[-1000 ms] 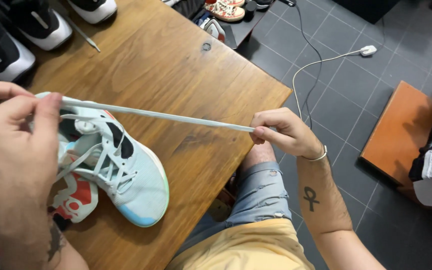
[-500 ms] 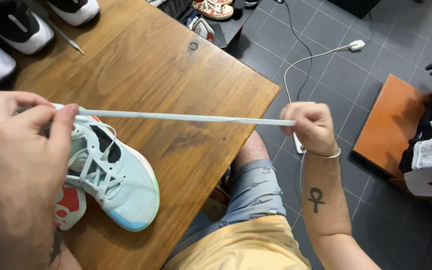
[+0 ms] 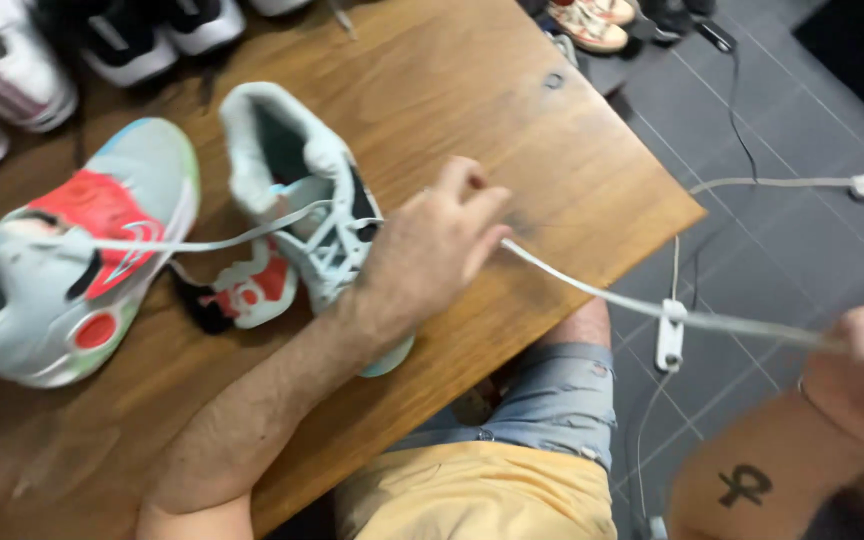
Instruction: The person laces a light blue and red high-top sneaker by threading white laces through the eyelets from the bottom up. They pull the laces tight at each step and finish by tying a knot at the top.
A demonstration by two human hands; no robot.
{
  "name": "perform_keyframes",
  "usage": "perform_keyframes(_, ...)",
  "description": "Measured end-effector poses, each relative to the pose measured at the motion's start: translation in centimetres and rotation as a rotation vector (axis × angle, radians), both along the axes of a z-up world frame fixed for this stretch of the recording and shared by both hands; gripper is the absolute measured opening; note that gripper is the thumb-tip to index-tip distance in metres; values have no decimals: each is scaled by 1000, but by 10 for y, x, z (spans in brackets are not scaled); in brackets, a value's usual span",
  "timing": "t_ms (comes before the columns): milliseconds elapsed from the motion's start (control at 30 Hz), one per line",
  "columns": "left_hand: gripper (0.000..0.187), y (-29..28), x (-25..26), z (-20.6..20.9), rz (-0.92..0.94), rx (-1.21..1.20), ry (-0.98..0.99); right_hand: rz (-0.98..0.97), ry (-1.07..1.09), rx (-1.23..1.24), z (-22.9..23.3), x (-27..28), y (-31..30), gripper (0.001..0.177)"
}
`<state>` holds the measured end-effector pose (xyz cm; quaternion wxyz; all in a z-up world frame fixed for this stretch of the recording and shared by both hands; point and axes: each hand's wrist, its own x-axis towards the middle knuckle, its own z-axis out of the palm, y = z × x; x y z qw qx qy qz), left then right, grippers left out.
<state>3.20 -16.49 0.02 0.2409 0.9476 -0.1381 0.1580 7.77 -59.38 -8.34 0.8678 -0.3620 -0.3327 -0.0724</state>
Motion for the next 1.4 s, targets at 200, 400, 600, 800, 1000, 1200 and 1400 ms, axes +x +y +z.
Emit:
perform_keyframes(200,15,-6,-68,42,-166,-157,-269,-364,-478,-1004,100,-53,153,16)
perform_keyframes(400,17,13,-128,40,-98,138,-431,105,-491,-1177,122,-73,249,29)
perform_keyframes(600,23,37,-157,30,57,332,-496,232,-521,-1183,117,-74,280,30)
perform_keyframes(800,16,36,-157,29,72,359,-565,317,-471,-1125,115,-77,292,33)
perform_keyframes(1000,14,39,-155,21,96,425,-609,349,-468,-1138,116,-80,299,33)
perform_keyframes(1200,19,39,-153,9,196,445,-609,341,-525,-1093,107,-72,312,33)
perform_keyframes(1400,6,79,-142,-6,292,246,-508,271,-646,-1106,128,-52,344,20)
